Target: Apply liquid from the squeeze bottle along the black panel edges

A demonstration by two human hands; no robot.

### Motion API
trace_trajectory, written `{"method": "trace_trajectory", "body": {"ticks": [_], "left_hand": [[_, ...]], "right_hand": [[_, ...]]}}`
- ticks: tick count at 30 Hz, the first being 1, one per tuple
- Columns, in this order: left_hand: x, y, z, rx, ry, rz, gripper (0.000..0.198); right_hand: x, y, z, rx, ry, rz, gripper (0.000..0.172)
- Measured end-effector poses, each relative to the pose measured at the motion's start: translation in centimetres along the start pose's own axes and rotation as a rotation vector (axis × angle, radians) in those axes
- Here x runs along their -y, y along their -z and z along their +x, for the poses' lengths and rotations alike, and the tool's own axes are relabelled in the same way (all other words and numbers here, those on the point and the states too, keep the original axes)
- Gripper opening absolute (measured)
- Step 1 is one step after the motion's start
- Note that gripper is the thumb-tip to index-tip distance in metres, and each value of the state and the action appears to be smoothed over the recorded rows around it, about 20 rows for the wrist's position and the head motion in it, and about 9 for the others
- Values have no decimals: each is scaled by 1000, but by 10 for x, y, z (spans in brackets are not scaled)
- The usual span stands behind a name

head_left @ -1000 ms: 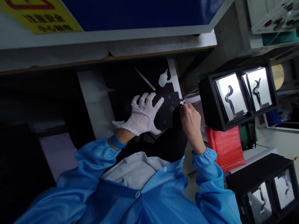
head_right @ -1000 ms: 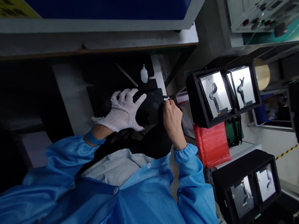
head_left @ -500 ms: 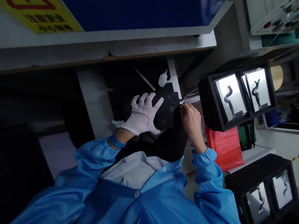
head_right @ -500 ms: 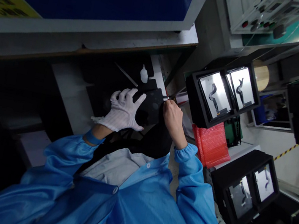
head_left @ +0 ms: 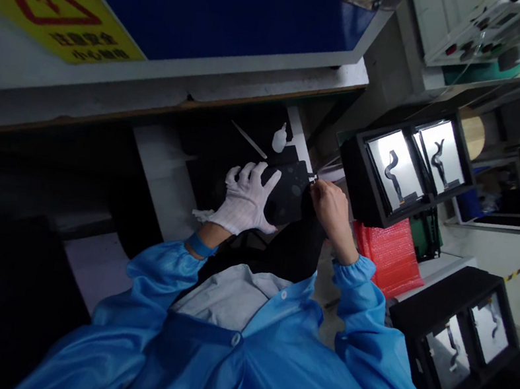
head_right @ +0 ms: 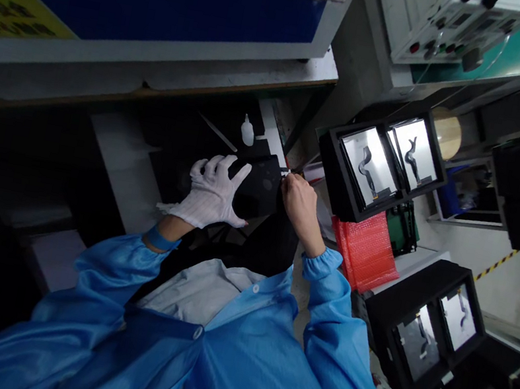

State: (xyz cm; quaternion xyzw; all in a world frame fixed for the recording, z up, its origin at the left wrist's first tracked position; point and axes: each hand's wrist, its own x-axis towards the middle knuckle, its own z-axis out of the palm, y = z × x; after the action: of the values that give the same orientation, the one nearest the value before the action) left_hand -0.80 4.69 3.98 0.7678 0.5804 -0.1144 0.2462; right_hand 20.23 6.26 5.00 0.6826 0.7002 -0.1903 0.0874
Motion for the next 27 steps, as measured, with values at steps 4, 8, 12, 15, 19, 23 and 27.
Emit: {"method": "trace_trajectory", "body": {"ticks": [4,8,12,15,19,23,27], "left_hand": [[-1,2,0,2,14,6,138],[-3,5,-1,34,27,26,139],[-3,5,-1,42,32,28,141],[0,2,0,19,20,14,140],[3,-3,2,-21,-4,4,140],[3,-2,0,-13,-3,5,138],[1,1,-1,8,2,10,138]], "right_hand": [[-7,-3,0,-27,28,4,32],[-14,-8,3,-59,85,26,32],[-16,-10,7,-50,93,70,31],[-16,-11,9,-39,94,84,29],[-17,-13,10,-35,88,98,28],[-19,-15,11,-38,87,111,27],[-20,-16,11,-40,86,125,28]]}}
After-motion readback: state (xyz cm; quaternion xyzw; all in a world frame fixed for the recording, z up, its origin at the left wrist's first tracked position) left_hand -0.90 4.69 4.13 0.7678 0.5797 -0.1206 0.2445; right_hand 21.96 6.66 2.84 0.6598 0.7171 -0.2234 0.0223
